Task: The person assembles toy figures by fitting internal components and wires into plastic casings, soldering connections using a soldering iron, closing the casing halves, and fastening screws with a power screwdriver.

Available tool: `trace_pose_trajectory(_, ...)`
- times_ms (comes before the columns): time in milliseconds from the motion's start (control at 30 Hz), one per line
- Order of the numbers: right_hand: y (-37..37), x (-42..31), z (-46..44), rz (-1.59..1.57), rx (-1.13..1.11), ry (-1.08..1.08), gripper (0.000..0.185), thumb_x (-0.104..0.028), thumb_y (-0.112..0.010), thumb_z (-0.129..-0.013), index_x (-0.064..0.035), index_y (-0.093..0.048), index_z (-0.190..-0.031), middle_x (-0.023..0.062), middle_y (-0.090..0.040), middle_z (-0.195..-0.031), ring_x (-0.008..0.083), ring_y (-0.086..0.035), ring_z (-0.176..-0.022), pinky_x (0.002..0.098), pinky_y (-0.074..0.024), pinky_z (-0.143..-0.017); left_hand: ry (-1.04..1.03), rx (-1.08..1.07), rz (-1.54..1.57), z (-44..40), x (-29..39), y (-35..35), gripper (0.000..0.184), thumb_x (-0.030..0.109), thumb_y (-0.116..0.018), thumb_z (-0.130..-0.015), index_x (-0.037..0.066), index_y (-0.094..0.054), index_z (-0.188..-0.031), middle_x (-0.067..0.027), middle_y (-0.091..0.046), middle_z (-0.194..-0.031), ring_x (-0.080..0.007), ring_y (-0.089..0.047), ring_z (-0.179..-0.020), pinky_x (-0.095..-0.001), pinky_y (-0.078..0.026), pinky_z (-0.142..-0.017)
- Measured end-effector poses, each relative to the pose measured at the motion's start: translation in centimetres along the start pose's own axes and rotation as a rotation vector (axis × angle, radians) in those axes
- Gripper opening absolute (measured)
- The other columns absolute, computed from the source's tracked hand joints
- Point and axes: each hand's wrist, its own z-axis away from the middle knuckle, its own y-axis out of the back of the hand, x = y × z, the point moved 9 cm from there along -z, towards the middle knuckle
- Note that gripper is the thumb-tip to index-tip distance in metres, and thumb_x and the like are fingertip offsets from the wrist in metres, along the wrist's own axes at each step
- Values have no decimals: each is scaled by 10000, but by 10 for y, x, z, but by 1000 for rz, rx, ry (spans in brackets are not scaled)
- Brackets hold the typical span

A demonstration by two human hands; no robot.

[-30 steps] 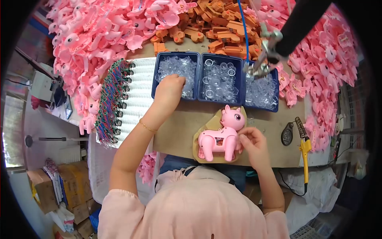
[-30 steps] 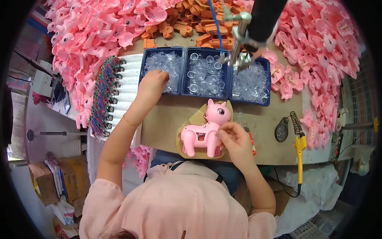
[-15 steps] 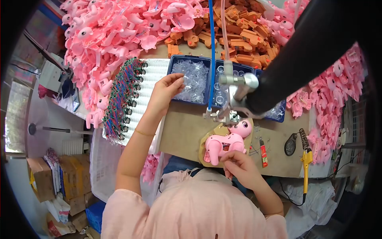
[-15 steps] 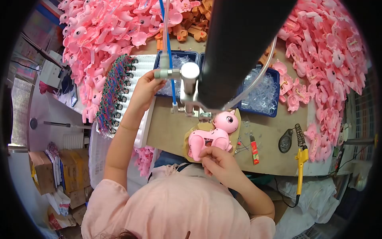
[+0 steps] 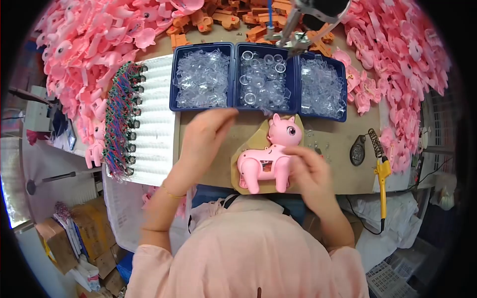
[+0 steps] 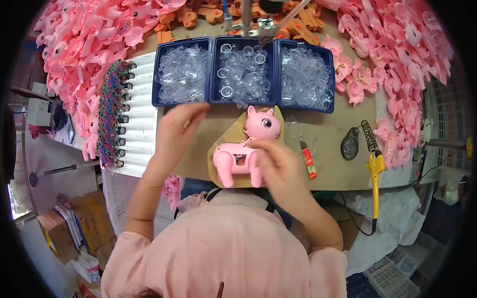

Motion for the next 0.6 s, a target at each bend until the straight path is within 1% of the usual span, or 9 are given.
trace_pose_trajectory(33, 19, 4, 4, -60, 52, -86, 224, -121, -459, -932, 18, -576, -1062, -1, -540, -760, 46, -466, -646, 188, -379, -569, 5, 5, 3, -1, -5, -2, 185, 33, -579, -806, 28, -628, -984, -127, -627, -898, -292, -601, -830, -351, -481, -746)
trace_pose_trajectory(67, 36, 8, 3, -71, 91, -107, 217, -102, -443, -926, 20, -578, -1043, 7, -530, -733, 37, -426, -596, 171, -334, -531, -75, -120, -19, -1, -2, -16, 188, 38, -579, -795, 26, -628, -977, -124, -633, -894, -291, -604, -833, -359, -481, -746)
trace_pose_trajectory(100, 49, 14, 1, -120, 124, -101, 210, -97, -438, -924, 22, -580, -1024, 5, -521, -720, 40, -423, -589, 173, -338, -531, -155, -244, -41, 1, 2, -29, 192, 43, -580, -785, 25, -628, -969, -121, -640, -889, -291, -607, -835, -367, -481, -745)
trace_pose_trajectory(233, 62, 28, -5, -176, 123, -69, 190, -101, -443, -917, 13, -583, -973, -7, -498, -690, 39, -403, -562, 174, -331, -527, -156, -208, -59, -9, 0, -38, 206, 43, -573, -765, 22, -630, -962, -125, -637, -876, -298, -604, -826, -377, -481, -745)
trace_pose_trajectory(333, 50, 21, -5, -95, 122, -92, 162, -109, -477, -908, 5, -587, -940, -26, -482, -683, 33, -389, -554, 175, -318, -525, -138, -319, 28, -1, -10, -63, 240, 45, -552, -767, 30, -621, -996, -117, -631, -942, -292, -598, -865, -364, -480, -768)
trace_pose_trajectory(400, 45, 24, -6, -85, 83, -126, 145, -103, -499, -899, 3, -591, -935, -30, -490, -693, 26, -385, -556, 175, -309, -523, -310, -213, -87, 3, -6, -66, 288, 63, -532, -772, 28, -595, -1051, -106, -609, -1034, -276, -581, -937, -345, -477, -799)
trace_pose_trajectory(433, 41, 28, -5, -71, 49, -165, 129, -97, -521, -890, 1, -595, -929, -34, -498, -704, 18, -381, -559, 174, -301, -522, -305, -211, -90, 4, -10, -68, 288, 63, -532, -772, 28, -595, -1051, -106, -609, -1034, -276, -581, -937, -345, -477, -799)
trace_pose_trajectory(500, 34, 22, -4, -50, 25, -128, 119, -89, -536, -883, 2, -599, -925, -30, -518, -723, 19, -397, -577, 175, -312, -530, -340, -343, -232, 12, -15, -85, 335, 84, -520, -772, 16, -561, -1098, -99, -579, -1103, -262, -557, -998, -335, -472, -826)
trace_pose_trajectory(600, 25, 15, 3, -16, -24, -66, 111, -72, -547, -876, 10, -605, -924, -10, -559, -763, 29, -452, -626, 181, -349, -556, -307, -337, -313, 21, -20, -82, 338, 93, -520, -774, 19, -555, -1102, -102, -579, -1088, -251, -556, -1004, -335, -475, -820)
